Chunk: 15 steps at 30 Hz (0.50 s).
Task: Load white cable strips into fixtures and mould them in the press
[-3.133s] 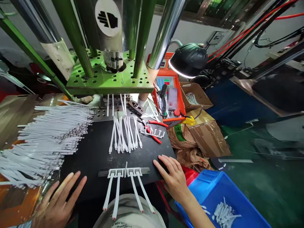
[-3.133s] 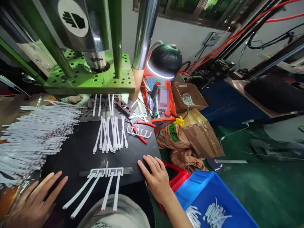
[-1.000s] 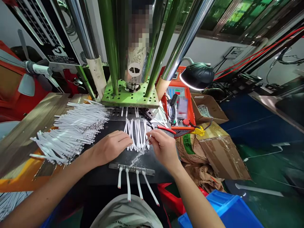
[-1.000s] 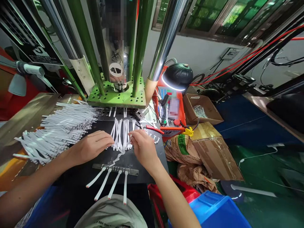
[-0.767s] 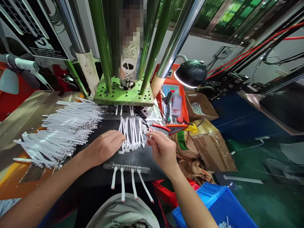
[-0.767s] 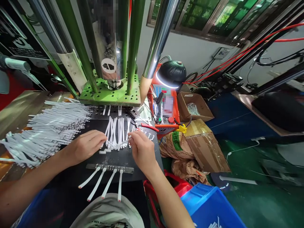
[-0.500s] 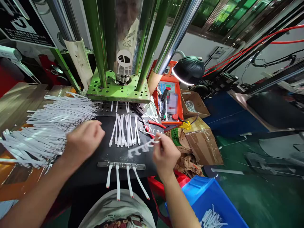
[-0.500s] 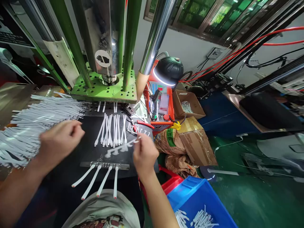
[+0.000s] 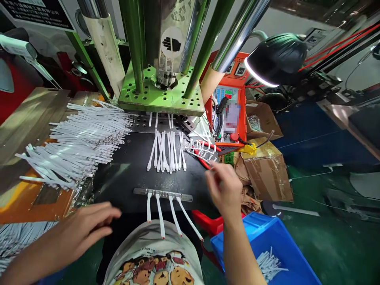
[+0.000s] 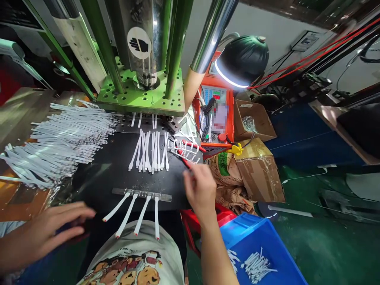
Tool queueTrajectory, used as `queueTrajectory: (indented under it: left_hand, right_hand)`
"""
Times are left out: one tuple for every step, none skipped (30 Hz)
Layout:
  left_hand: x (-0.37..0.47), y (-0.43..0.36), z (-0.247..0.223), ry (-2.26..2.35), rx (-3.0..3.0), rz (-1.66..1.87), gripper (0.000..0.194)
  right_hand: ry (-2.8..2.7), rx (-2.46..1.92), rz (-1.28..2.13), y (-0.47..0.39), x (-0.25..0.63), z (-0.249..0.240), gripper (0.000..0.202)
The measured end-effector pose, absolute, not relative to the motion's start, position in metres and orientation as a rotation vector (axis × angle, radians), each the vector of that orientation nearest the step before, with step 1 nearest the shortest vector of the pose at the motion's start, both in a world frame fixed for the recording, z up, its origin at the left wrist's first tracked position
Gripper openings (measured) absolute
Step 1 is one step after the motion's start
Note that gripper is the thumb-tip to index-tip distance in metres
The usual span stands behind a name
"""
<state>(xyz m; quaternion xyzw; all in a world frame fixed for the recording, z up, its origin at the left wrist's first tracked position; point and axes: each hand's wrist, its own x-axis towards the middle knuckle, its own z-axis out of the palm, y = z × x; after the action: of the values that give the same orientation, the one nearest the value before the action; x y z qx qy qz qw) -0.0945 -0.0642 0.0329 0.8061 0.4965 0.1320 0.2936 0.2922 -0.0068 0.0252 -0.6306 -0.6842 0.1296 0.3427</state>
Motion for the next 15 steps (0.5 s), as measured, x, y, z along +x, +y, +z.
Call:
queueTrajectory:
  left_hand:
    - [-0.086, -0.054, 0.033, 1.275, 2.161, 0.369, 0.032]
    - [-0.076, -0.044, 0.032, 1.210, 2.182, 0.426, 0.041]
    - [-0.064, -0.036, 0.030, 1.139, 2.207, 0.516, 0.047]
    - [-0.051, -0.030, 0.027, 1.065, 2.234, 0.620, 0.049]
    - [-0.039, -0.026, 0.022, 0.978, 2.258, 0.711, 0.049]
    - [-0.029, -0.023, 0.018, 0.901, 2.268, 0.789, 0.049]
    - [-0.020, -0.022, 0.013, 0.846, 2.262, 0.856, 0.046]
    - [-0.014, -0.021, 0.010, 0.814, 2.242, 0.909, 0.042]
    - [-0.010, -0.021, 0.008, 0.789, 2.212, 0.945, 0.036]
    - [-0.006, -0.020, 0.007, 0.774, 2.167, 0.967, 0.030]
    - [-0.003, -0.019, 0.008, 0.781, 2.112, 0.992, 0.024]
    - [0.000, -0.016, 0.010, 0.825, 2.055, 1.009, 0.019]
    - [0.004, -0.012, 0.013, 0.906, 2.003, 1.012, 0.020]
    - [0.010, -0.006, 0.016, 1.010, 1.960, 0.991, 0.024]
    - [0.016, 0.002, 0.018, 1.130, 1.933, 0.929, 0.032]
  right_hand:
    - [-1.888, -1.458, 0.570, -0.019, 0.285, 0.027, 0.031]
    - [-1.960, -1.272, 0.777, -0.030, 0.278, 0.027, 0.034]
    - [-1.981, -1.121, 0.906, -0.040, 0.269, 0.024, 0.040]
    - [-1.965, -1.031, 0.941, -0.048, 0.260, 0.019, 0.045]
    - [-1.931, -0.998, 0.896, -0.054, 0.252, 0.013, 0.047]
    - [-1.902, -0.996, 0.812, -0.058, 0.244, 0.007, 0.046]
    - [-1.886, -1.004, 0.729, -0.061, 0.237, 0.002, 0.044]
    - [-1.880, -1.008, 0.670, -0.062, 0.232, -0.001, 0.040]
    - [-1.870, -1.008, 0.645, -0.062, 0.229, -0.001, 0.037]
    - [-1.847, -1.006, 0.648, -0.060, 0.228, 0.001, 0.032]
    - [-1.812, -1.007, 0.671, -0.056, 0.228, 0.005, 0.027]
    - [-1.777, -1.020, 0.705, -0.050, 0.230, 0.010, 0.021]
    - [-1.752, -1.053, 0.744, -0.040, 0.233, 0.014, 0.017]
    - [-1.746, -1.111, 0.784, -0.027, 0.236, 0.018, 0.017]
    - [-1.761, -1.188, 0.830, -0.011, 0.239, 0.020, 0.023]
